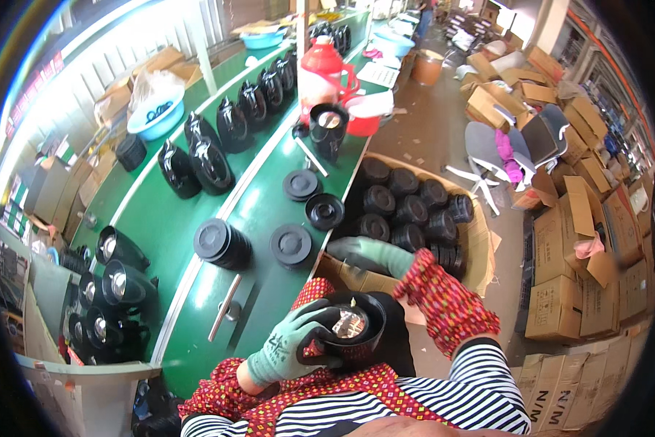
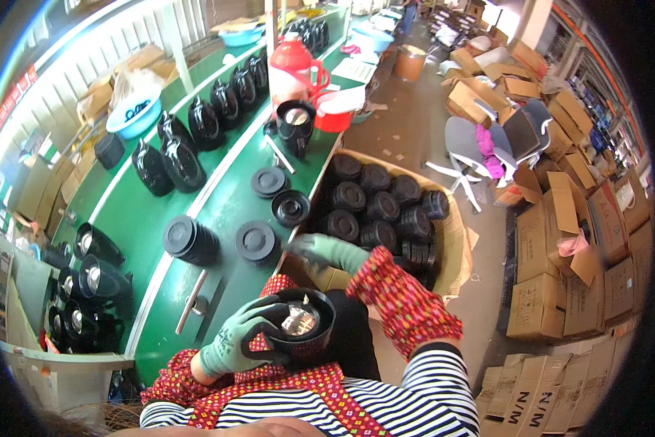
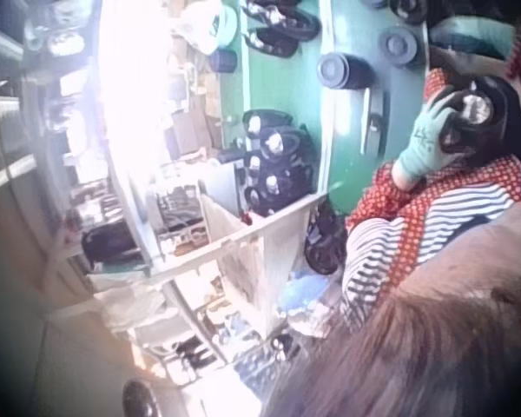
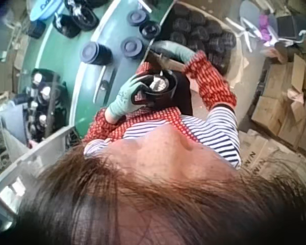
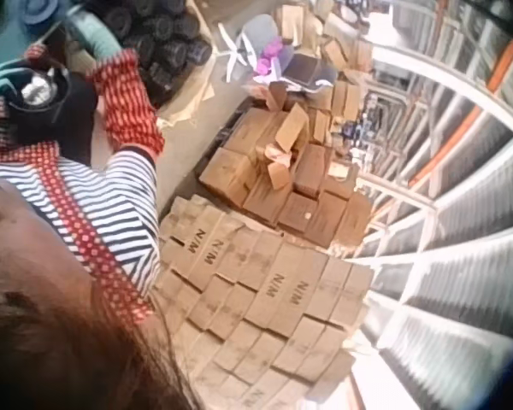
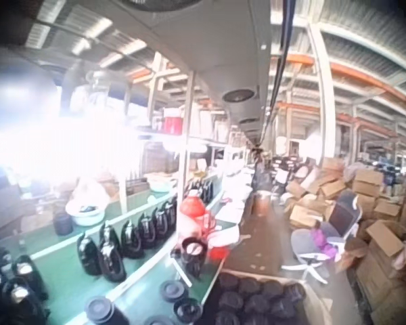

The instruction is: The person repeatedly picks up black kettle bodies and lids from a green workbench, inserts a metal inner pot into the kettle body, and secures the lid. Completed units are placed back on the bench.

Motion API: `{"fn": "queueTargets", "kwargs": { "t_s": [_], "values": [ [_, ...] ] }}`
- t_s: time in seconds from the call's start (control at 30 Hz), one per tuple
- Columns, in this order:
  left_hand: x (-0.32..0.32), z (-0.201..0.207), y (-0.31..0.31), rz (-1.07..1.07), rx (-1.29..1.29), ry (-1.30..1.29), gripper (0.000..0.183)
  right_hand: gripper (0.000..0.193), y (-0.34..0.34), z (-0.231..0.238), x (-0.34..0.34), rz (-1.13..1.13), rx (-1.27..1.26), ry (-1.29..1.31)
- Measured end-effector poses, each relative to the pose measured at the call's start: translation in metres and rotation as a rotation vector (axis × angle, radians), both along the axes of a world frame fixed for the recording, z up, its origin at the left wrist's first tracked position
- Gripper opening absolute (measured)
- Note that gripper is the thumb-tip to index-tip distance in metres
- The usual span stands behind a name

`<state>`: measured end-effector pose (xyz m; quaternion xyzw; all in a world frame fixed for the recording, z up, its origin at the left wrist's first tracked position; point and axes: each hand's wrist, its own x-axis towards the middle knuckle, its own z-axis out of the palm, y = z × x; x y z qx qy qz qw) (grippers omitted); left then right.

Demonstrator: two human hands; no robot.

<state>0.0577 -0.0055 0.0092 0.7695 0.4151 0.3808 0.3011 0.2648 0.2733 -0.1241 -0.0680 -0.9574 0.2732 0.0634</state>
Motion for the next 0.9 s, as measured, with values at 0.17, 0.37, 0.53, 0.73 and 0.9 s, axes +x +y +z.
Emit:
{"fn": "queueTargets", "kwargs": {
  "t_s": [0.17, 0.37, 0.53, 0.73, 0.9],
  "values": [
    [-0.006, 0.051, 0.017, -0.091, 0.292, 0.24, 0.046, 0.056, -0.094, 0.169, 0.049, -0.443, -1.193, -0.099],
    [-0.024, 0.049, 0.032, 0.015, 0.545, 0.479, 0.042, 0.061, -0.101, 0.187, 0.028, -0.439, -1.137, 0.007],
    [-0.05, 0.024, 0.04, 0.354, 0.484, 0.368, 0.071, 0.036, -0.054, 0.164, -0.022, -0.364, -0.618, 0.202],
    [-0.083, -0.033, -0.021, 0.57, 0.186, 0.249, 0.08, 0.055, 0.013, 0.123, -0.154, -0.69, -1.061, 0.384],
    [-0.142, -0.07, -0.065, 0.834, 0.048, 0.232, 0.071, 0.061, 0.069, 0.037, -0.206, -0.785, -1.184, 0.358]
  ]
}}
